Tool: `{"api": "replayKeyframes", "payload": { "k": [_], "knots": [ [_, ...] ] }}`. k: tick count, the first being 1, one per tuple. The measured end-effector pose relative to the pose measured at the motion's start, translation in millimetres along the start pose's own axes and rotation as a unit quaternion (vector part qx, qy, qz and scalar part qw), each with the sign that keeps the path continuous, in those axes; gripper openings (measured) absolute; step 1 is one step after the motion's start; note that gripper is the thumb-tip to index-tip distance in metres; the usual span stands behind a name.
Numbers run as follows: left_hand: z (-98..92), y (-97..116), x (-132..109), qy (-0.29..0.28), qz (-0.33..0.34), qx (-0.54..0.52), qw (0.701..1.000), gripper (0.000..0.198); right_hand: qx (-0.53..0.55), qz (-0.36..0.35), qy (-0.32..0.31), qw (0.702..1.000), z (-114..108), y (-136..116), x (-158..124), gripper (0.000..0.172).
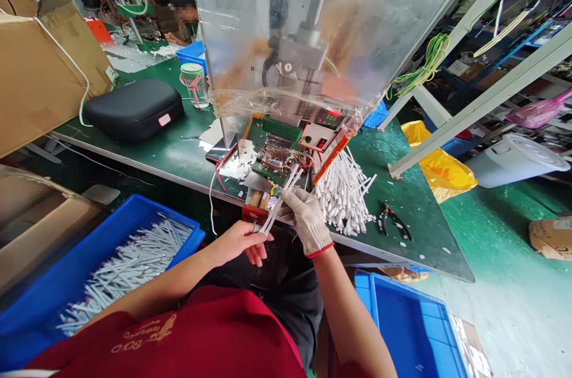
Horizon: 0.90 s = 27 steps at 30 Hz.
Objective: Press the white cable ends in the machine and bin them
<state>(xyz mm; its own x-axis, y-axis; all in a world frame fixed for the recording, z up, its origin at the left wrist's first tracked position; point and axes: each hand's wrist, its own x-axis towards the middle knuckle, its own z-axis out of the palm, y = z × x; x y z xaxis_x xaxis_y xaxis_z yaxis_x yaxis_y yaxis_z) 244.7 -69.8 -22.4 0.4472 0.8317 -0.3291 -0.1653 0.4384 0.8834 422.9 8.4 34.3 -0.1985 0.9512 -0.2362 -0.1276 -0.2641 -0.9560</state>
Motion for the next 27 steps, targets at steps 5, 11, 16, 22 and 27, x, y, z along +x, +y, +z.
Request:
{"api": "replayKeyframes", "payload": {
  "k": [5,11,16,22,27],
  "knots": [
    [-1.5,7,-5,0.015,0.014,-0.012,1.000,0.051,0.007,0.039,-0.078,0.996,2,14,14,0.038],
    [-3.6,24,-5,0.038,0.026,-0.034,0.998,0.046,0.034,0.047,-0.079,0.995,18,25,40,0.037],
    [-6.8,30,-1,0.028,0.001,-0.044,0.999,0.047,0.046,0.047,-0.069,0.995,24,30,42,0.037],
    [-3.1,30,0,0.035,-0.003,-0.030,0.999,0.050,0.090,0.069,-0.064,0.991,26,32,44,0.033],
    [1.9,32,3,0.037,-0.011,0.017,0.999,0.058,0.108,0.068,-0.036,0.991,29,34,50,0.029]
  ]
}}
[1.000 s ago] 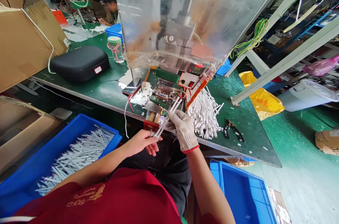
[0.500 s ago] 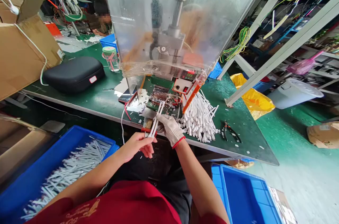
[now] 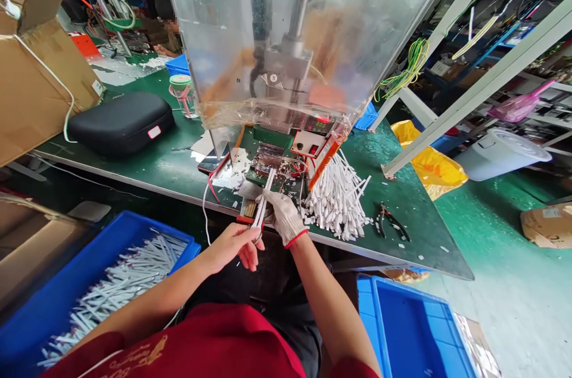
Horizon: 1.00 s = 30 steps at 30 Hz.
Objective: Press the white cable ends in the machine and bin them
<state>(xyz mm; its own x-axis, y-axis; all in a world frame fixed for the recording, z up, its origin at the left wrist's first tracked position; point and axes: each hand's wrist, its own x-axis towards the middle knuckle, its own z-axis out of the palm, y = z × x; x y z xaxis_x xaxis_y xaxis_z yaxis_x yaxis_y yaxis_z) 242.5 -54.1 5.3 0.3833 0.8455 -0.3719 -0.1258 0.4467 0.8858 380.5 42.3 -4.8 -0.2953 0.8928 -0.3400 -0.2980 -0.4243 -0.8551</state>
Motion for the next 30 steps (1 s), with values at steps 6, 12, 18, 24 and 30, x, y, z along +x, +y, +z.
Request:
{"api": "replayKeyframes", "payload": {
  "k": [6,12,18,24,30],
  "knots": [
    [2.8,3.9,1.0,0.007,-0.005,-0.003,1.000,0.059,-0.018,0.000,0.009,1.000,-4.2,4.2,4.1,0.030],
    [2.1,3.1,2.6,-0.001,-0.006,-0.025,1.000,0.059,0.009,-0.012,0.009,1.000,-1.7,4.0,3.5,0.027],
    [3.1,2.7,4.0,0.000,-0.004,-0.028,1.000,0.058,-0.041,-0.008,0.030,0.999,-3.0,5.1,7.0,0.031],
    [3.5,4.3,2.3,-0.001,-0.004,-0.024,1.000,0.057,-0.031,-0.013,0.026,0.999,-2.9,5.7,6.4,0.031],
    [7.5,6.0,3.6,0.000,-0.024,-0.055,0.998,0.066,-0.032,-0.024,0.041,0.998,-0.5,-2.3,7.6,0.031]
  ]
}}
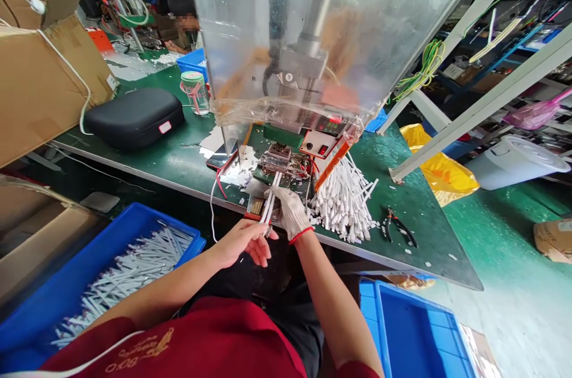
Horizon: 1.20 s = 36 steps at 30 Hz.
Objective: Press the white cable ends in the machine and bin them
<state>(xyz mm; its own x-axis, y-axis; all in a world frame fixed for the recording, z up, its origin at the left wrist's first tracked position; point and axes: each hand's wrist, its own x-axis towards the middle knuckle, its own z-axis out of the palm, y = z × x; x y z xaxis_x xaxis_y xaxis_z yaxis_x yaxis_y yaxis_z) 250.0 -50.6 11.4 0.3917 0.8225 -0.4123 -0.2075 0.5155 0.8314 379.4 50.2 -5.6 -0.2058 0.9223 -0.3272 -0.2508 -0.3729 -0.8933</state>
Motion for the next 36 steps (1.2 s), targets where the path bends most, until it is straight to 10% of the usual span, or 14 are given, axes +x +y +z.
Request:
{"api": "replayKeyframes", "payload": {
  "k": [13,36],
  "knots": [
    [4.7,-12,23,-0.017,0.009,-0.003,1.000,0.081,-0.019,-0.013,0.034,0.999,-5,-7,39,0.032],
    [11.5,-15,18,0.013,0.032,-0.003,0.999,0.070,0.020,-0.043,0.029,0.998,7,-16,14,0.034]
  ]
}}
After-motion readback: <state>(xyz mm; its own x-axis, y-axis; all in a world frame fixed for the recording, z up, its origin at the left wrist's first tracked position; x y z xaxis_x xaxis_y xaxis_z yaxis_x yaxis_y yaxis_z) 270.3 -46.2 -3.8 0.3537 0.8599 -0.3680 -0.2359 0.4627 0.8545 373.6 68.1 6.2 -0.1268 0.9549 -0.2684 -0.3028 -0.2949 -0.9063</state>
